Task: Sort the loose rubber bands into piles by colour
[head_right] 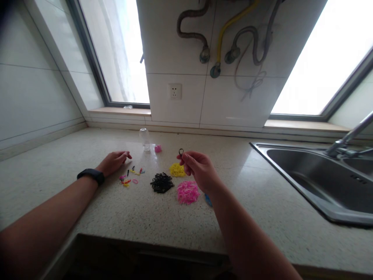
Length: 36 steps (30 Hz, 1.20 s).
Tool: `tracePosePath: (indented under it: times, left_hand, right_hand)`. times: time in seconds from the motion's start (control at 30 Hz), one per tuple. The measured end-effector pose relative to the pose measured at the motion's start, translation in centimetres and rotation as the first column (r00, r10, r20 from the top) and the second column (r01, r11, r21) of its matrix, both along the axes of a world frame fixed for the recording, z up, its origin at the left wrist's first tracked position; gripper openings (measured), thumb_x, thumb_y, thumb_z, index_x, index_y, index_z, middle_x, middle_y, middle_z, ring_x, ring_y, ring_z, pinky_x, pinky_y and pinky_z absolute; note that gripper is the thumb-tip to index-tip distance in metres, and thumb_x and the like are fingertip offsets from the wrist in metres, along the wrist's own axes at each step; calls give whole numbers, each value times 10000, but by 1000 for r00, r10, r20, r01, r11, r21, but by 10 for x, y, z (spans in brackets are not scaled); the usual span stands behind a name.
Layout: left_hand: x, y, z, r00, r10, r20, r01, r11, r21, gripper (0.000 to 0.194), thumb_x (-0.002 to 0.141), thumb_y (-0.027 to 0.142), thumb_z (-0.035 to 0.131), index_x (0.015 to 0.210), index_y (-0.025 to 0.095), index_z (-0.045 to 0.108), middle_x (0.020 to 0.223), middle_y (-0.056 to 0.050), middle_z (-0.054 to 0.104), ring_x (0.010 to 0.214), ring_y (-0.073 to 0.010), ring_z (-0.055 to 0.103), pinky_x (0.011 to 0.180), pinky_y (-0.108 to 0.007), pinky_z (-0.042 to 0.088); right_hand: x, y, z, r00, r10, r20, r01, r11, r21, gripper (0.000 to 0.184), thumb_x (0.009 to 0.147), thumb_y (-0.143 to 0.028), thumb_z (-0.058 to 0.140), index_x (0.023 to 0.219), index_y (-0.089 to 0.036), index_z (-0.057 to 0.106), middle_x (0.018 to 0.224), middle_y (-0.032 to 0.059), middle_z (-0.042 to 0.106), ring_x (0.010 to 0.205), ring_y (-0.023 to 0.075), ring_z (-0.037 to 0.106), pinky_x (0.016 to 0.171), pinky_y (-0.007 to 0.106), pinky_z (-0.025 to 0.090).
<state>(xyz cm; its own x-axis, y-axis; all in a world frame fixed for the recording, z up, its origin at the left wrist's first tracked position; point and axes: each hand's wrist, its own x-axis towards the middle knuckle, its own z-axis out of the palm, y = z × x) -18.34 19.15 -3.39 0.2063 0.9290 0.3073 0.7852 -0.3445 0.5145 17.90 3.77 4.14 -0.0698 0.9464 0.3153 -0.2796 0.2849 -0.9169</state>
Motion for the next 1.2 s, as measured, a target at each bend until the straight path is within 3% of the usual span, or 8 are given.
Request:
tracePosePath:
  times: [0.7, 1.2]
  left_hand:
    - [-2, 1, -1, 1000, 7, -13, -7, 1000, -9, 544, 920, 561, 351, 870, 189, 744, 621, -22, 613, 630, -205, 597, 615, -288, 410]
    - [-2, 1, -2, 1000, 22, -16, -22, 999, -25, 547, 913, 567, 351, 879, 193, 750, 617, -20, 621, 609, -204, 592, 594, -290, 400]
  right_hand:
    - [2, -2, 0, 997, 74, -23, -74, 997, 11, 319, 763, -486, 758, 808, -175, 704, 680, -3, 603, 495, 63, 443, 434, 207, 334]
    - [5, 2, -3, 976, -43, 215, 32, 998, 53, 231, 725, -401, 796, 805, -193, 739, 593, -28, 572, 476, 63, 410, 406, 201, 309]
